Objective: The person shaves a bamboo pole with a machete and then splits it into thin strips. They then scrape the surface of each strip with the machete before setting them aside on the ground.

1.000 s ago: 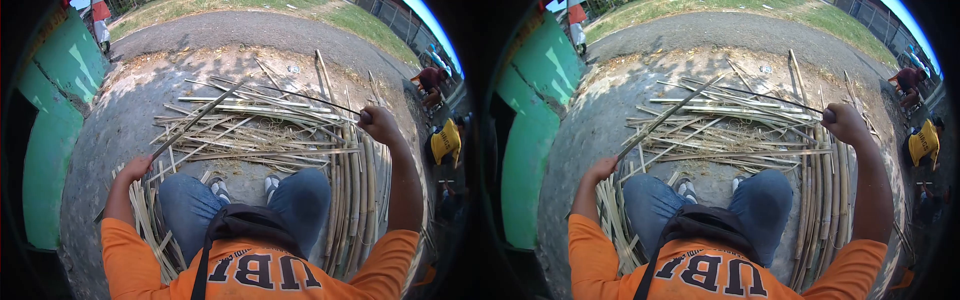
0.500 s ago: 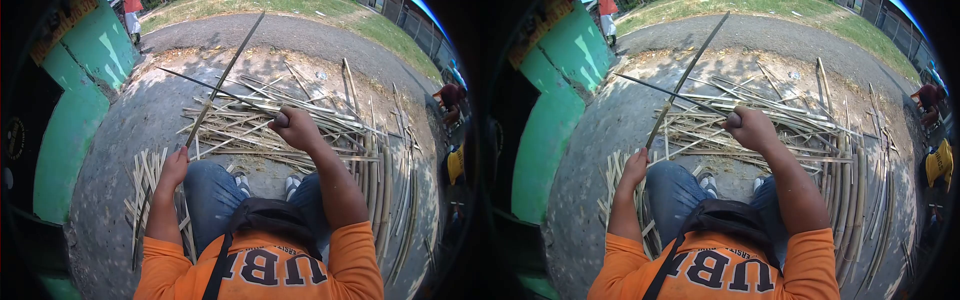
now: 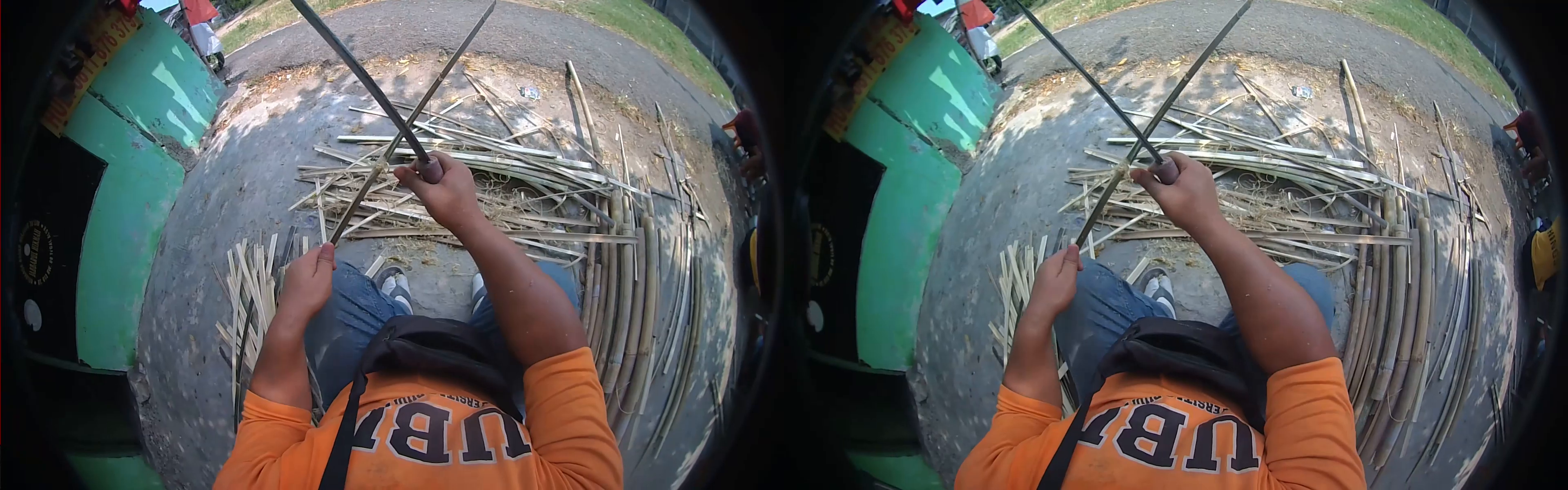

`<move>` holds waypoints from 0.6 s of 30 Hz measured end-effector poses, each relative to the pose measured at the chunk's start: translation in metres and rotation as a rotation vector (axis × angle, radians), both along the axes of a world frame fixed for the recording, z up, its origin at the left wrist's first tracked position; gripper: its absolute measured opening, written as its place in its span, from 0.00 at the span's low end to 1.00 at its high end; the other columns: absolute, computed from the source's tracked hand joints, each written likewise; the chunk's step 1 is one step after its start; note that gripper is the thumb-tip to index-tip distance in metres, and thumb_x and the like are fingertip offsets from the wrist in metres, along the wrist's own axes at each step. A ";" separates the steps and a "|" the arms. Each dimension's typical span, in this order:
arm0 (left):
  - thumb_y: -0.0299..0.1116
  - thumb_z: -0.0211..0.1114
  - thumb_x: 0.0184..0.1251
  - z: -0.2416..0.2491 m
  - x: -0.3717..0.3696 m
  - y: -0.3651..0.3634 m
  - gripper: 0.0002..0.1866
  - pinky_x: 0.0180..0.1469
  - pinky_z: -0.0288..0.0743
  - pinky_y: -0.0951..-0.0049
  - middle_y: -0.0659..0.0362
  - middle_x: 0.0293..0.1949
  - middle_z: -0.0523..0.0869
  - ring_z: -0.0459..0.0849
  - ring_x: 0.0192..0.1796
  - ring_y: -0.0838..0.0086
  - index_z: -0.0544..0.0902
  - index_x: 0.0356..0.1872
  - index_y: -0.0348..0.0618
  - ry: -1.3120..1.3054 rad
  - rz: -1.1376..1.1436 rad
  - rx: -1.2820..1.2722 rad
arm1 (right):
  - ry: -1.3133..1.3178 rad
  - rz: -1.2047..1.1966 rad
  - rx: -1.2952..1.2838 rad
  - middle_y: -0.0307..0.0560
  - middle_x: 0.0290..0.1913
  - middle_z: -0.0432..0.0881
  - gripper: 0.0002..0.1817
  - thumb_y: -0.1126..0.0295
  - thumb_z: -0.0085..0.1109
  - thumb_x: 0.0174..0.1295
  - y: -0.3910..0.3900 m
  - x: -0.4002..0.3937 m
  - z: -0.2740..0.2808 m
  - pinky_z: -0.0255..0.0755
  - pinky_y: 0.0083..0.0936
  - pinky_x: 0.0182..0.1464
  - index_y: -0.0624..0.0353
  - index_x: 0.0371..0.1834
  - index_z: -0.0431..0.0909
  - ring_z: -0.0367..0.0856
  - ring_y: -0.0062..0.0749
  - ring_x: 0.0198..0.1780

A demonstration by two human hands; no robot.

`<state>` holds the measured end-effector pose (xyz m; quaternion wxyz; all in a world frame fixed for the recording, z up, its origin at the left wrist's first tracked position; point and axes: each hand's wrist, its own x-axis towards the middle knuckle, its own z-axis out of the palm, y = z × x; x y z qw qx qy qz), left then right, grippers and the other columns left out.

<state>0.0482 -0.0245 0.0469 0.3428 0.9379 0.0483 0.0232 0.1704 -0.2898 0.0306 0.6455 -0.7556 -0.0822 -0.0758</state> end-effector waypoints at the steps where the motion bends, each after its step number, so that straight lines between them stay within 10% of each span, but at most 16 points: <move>1: 0.54 0.52 0.86 0.005 0.002 -0.011 0.29 0.40 0.76 0.56 0.45 0.29 0.86 0.85 0.33 0.48 0.85 0.38 0.35 -0.005 -0.014 0.027 | 0.005 0.006 0.030 0.43 0.33 0.89 0.23 0.50 0.80 0.61 -0.006 0.001 0.002 0.77 0.27 0.41 0.60 0.38 0.87 0.85 0.25 0.35; 18: 0.52 0.54 0.85 0.032 -0.006 -0.047 0.27 0.39 0.76 0.52 0.39 0.31 0.85 0.84 0.37 0.38 0.84 0.38 0.36 -0.017 -0.025 0.159 | -0.123 0.060 -0.005 0.32 0.24 0.78 0.16 0.59 0.78 0.65 -0.024 -0.003 0.012 0.67 0.24 0.33 0.59 0.33 0.83 0.70 0.17 0.30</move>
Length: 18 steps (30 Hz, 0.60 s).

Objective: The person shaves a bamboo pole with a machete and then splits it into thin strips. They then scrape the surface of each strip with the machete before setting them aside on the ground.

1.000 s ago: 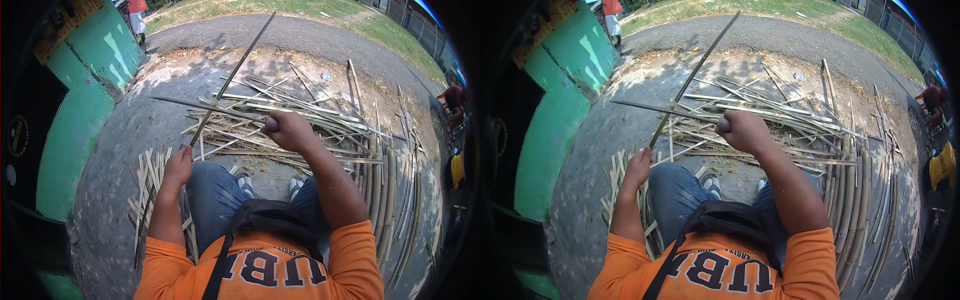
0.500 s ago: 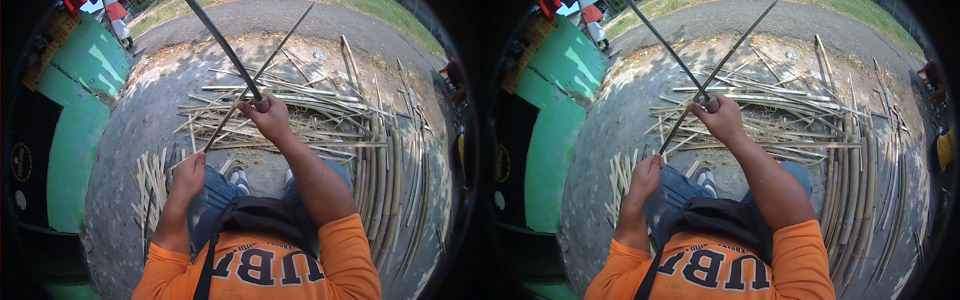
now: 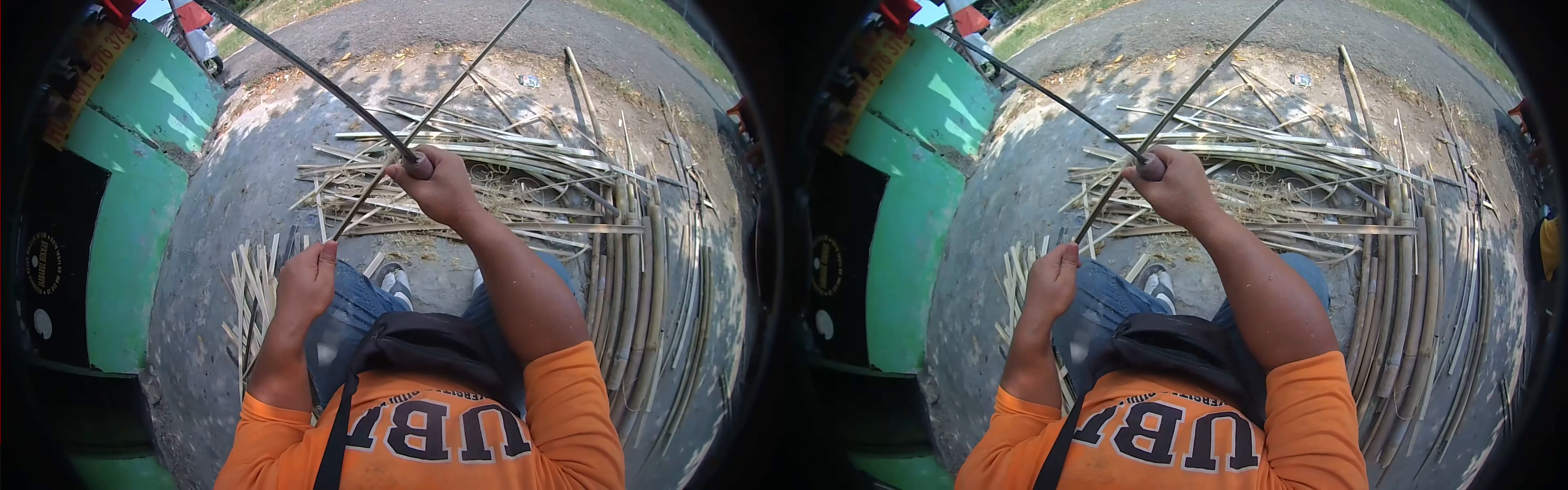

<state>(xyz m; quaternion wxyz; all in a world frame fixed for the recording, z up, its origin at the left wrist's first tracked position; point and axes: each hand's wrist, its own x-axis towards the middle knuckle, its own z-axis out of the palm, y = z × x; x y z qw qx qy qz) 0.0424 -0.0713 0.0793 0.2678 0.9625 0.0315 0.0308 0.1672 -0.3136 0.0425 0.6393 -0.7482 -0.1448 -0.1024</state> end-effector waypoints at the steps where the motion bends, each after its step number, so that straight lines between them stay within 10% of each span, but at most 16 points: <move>1: 0.52 0.54 0.85 -0.001 -0.001 0.003 0.27 0.39 0.77 0.53 0.40 0.31 0.85 0.85 0.37 0.39 0.84 0.39 0.35 -0.012 -0.001 -0.014 | -0.010 0.015 0.007 0.31 0.24 0.76 0.16 0.60 0.78 0.65 0.000 -0.001 0.002 0.66 0.25 0.33 0.59 0.32 0.83 0.68 0.17 0.29; 9: 0.54 0.53 0.86 -0.013 -0.013 0.035 0.30 0.40 0.77 0.60 0.47 0.29 0.87 0.87 0.34 0.56 0.85 0.38 0.33 -0.054 0.055 -0.099 | -0.073 -0.109 -0.012 0.32 0.29 0.80 0.13 0.62 0.77 0.66 -0.035 0.011 0.009 0.70 0.21 0.37 0.60 0.38 0.85 0.74 0.16 0.33; 18: 0.57 0.49 0.88 -0.027 -0.031 0.070 0.30 0.36 0.66 0.75 0.67 0.27 0.73 0.69 0.31 0.81 0.79 0.33 0.42 0.228 0.023 -0.519 | -0.041 -0.274 0.247 0.37 0.32 0.86 0.15 0.61 0.77 0.65 -0.042 0.037 -0.017 0.75 0.24 0.40 0.61 0.45 0.87 0.79 0.18 0.34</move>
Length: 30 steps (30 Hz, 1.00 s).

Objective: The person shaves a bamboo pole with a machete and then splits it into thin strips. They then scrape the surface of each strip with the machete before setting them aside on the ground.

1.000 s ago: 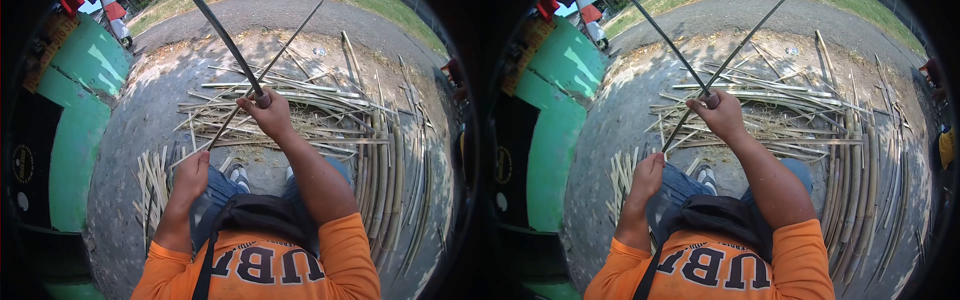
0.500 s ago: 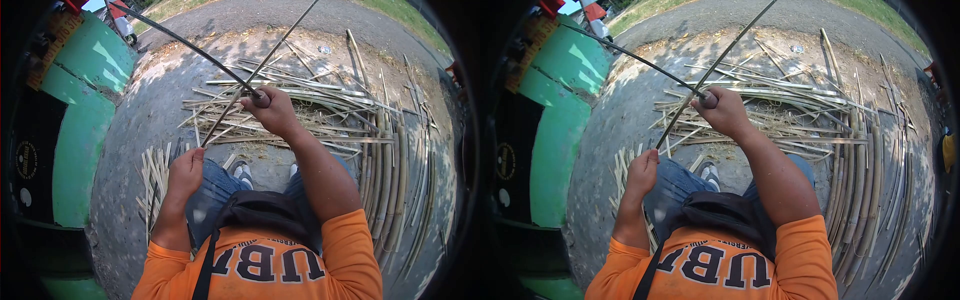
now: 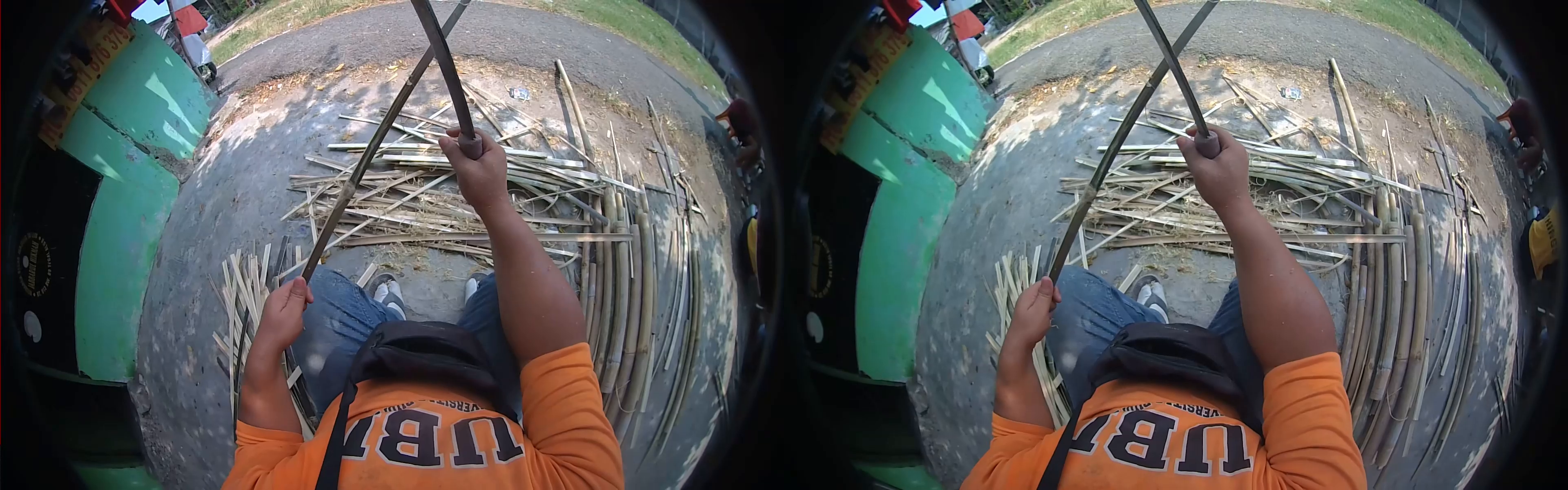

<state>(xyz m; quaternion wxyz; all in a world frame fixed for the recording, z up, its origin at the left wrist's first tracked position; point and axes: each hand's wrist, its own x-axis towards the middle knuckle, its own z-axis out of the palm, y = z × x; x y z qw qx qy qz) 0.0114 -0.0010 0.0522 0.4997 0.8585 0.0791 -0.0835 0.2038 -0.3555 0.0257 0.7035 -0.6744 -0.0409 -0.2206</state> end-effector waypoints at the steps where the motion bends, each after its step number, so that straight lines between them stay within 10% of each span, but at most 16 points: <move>1: 0.58 0.49 0.88 0.000 -0.001 0.001 0.29 0.34 0.62 0.76 0.69 0.26 0.70 0.66 0.29 0.82 0.79 0.33 0.43 0.014 -0.017 -0.020 | 0.001 -0.005 0.013 0.37 0.32 0.86 0.15 0.61 0.77 0.65 0.000 0.000 0.000 0.75 0.24 0.40 0.61 0.45 0.87 0.79 0.18 0.34; 20: 0.58 0.49 0.88 0.006 -0.019 0.014 0.28 0.30 0.59 0.78 0.70 0.24 0.70 0.65 0.27 0.84 0.80 0.35 0.43 0.197 -0.156 -0.127 | -0.128 0.001 0.107 0.29 0.30 0.76 0.24 0.69 0.76 0.66 0.000 -0.011 0.015 0.70 0.16 0.39 0.64 0.62 0.80 0.70 0.13 0.33; 30: 0.61 0.48 0.86 0.010 -0.022 0.012 0.30 0.28 0.56 0.79 0.71 0.23 0.69 0.63 0.25 0.85 0.80 0.36 0.44 0.218 -0.193 -0.207 | -0.108 -0.064 0.060 0.33 0.28 0.81 0.12 0.66 0.74 0.67 0.001 -0.005 0.004 0.72 0.20 0.37 0.61 0.47 0.87 0.75 0.14 0.32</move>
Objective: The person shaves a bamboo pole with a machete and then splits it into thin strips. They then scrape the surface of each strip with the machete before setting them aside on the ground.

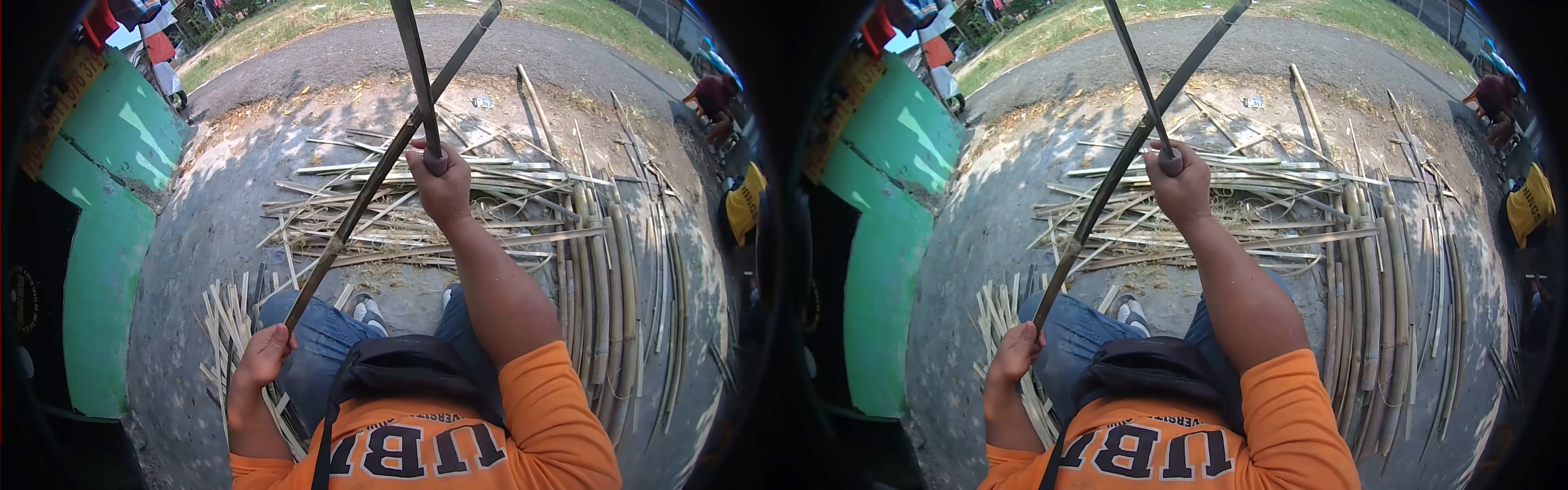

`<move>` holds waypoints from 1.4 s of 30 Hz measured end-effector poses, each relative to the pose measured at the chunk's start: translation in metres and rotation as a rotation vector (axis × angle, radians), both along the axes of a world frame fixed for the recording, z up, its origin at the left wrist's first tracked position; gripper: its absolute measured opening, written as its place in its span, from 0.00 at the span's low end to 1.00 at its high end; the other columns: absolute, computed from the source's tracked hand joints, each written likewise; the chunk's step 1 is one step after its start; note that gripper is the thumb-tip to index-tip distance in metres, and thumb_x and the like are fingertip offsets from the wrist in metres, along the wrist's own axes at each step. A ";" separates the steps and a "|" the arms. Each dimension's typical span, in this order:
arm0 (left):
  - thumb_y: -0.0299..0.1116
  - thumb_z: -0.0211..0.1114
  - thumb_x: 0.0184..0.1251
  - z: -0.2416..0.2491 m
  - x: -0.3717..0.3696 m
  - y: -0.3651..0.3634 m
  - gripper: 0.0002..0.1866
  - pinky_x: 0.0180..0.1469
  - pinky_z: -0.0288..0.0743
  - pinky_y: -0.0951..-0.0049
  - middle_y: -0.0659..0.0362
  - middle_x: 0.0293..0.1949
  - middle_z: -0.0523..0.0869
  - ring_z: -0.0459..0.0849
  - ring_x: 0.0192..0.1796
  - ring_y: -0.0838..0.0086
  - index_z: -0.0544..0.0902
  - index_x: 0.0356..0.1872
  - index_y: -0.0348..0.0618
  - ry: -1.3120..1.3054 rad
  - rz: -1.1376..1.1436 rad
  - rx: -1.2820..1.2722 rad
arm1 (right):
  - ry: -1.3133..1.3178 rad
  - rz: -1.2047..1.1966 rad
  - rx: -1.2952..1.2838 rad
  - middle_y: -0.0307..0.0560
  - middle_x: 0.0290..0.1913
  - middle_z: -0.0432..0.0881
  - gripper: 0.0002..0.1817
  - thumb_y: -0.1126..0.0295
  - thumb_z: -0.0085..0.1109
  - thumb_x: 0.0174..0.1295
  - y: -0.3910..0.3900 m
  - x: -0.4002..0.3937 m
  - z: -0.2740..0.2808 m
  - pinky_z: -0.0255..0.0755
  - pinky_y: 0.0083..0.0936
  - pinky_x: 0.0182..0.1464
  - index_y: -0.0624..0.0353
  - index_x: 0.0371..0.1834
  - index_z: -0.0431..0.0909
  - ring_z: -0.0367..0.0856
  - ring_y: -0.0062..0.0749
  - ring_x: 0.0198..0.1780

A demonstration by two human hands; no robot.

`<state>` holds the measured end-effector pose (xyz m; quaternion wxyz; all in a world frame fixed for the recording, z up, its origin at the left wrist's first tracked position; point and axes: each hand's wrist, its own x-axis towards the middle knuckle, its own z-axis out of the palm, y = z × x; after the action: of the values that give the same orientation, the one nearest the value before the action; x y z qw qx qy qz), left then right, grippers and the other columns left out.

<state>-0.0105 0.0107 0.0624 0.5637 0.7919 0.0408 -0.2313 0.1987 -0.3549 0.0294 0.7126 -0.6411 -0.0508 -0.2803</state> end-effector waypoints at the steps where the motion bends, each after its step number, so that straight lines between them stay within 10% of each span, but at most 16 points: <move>1: 0.61 0.48 0.86 0.000 0.001 0.000 0.30 0.28 0.56 0.79 0.71 0.23 0.69 0.63 0.25 0.86 0.80 0.36 0.44 0.009 -0.001 -0.008 | -0.008 -0.005 0.000 0.33 0.28 0.82 0.10 0.67 0.73 0.67 0.001 0.001 0.000 0.72 0.20 0.37 0.61 0.45 0.87 0.75 0.14 0.32; 19: 0.60 0.48 0.86 -0.007 0.003 0.013 0.29 0.28 0.56 0.80 0.71 0.23 0.67 0.62 0.25 0.86 0.79 0.36 0.44 -0.016 0.162 -0.026 | -0.079 -0.277 -0.060 0.36 0.30 0.85 0.07 0.69 0.72 0.67 -0.016 0.011 0.004 0.74 0.21 0.37 0.61 0.41 0.87 0.79 0.16 0.32; 30: 0.57 0.49 0.88 -0.012 0.025 -0.013 0.30 0.32 0.63 0.76 0.69 0.24 0.72 0.68 0.28 0.82 0.81 0.34 0.40 -0.279 0.200 0.174 | 0.101 0.198 0.136 0.32 0.30 0.84 0.11 0.65 0.74 0.68 0.031 -0.021 0.003 0.72 0.18 0.37 0.61 0.42 0.87 0.77 0.13 0.33; 42: 0.54 0.52 0.86 -0.010 0.041 -0.030 0.29 0.35 0.73 0.61 0.50 0.23 0.81 0.82 0.28 0.60 0.83 0.35 0.36 -0.586 0.263 0.515 | 0.057 0.182 -0.625 0.49 0.31 0.87 0.15 0.54 0.74 0.67 0.038 -0.037 0.017 0.78 0.32 0.36 0.55 0.39 0.86 0.86 0.39 0.31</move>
<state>0.0305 -0.0193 0.0525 0.3597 0.9274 0.0359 0.0960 0.1619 -0.3173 0.0465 0.5044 -0.8294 -0.1715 -0.1679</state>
